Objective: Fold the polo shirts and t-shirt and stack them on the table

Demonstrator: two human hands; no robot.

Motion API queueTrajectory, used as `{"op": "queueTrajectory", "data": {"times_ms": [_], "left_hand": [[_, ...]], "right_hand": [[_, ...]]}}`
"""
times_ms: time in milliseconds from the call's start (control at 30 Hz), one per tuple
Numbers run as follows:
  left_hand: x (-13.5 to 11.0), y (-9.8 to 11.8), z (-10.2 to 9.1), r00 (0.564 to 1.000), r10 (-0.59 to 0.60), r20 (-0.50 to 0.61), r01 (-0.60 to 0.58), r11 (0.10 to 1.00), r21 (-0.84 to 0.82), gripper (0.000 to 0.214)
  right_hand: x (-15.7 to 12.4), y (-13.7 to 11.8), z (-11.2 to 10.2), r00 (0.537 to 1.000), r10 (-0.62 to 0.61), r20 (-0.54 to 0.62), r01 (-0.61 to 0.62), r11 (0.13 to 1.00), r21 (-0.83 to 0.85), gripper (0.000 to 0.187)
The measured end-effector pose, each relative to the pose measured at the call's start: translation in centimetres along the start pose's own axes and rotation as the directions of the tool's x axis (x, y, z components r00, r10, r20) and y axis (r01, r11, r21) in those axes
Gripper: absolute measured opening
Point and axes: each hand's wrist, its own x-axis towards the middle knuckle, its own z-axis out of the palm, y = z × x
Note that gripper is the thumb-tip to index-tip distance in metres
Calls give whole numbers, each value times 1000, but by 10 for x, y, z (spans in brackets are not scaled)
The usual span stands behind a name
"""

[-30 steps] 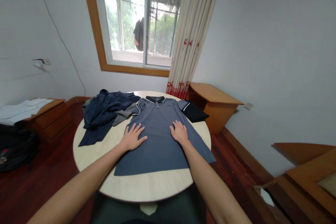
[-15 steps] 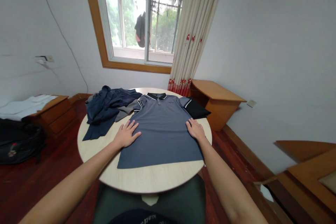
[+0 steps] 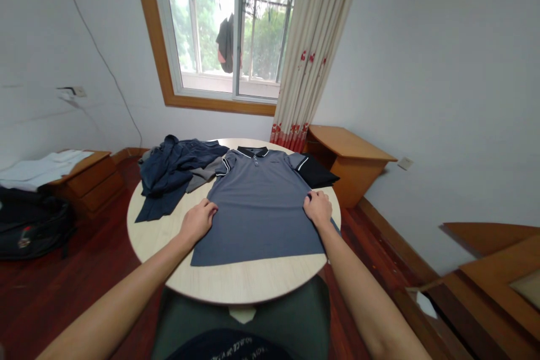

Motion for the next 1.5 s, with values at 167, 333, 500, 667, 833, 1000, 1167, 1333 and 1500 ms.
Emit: {"op": "queueTrajectory", "data": {"times_ms": [167,333,500,667,833,1000,1167,1333,1500], "left_hand": [[1,-2,0,999,45,17,-44,995,-89,34],[-3,-4,1,998,56,36,-52,992,-112,38],[-12,-9,0,997,52,54,-46,993,-112,40],[-24,-14,-3,996,64,64,-56,992,-112,44],[-36,-19,-9,994,55,94,-41,990,-138,48],[-30,-24,-17,986,47,163,-21,988,-156,38],[1,-14,-27,970,74,230,-65,997,-47,23],[49,11,-36,972,162,169,-147,984,-99,23],[107,1,-29,992,112,51,-109,992,-70,29]], "right_hand": [[-1,0,0,1000,29,10,-29,999,24,39],[-6,-4,-8,998,14,64,-13,1000,-11,40],[-18,-3,-17,995,-33,96,40,997,-67,42],[-29,4,-24,991,-56,122,70,990,-120,45],[-42,7,-31,983,-102,152,126,980,-156,45],[-32,15,-31,966,-218,139,233,967,-102,43],[26,34,-27,980,-192,47,196,977,-83,43],[86,50,-8,975,-178,132,191,977,-94,56],[99,41,24,979,-63,193,78,994,-72,58]]}}
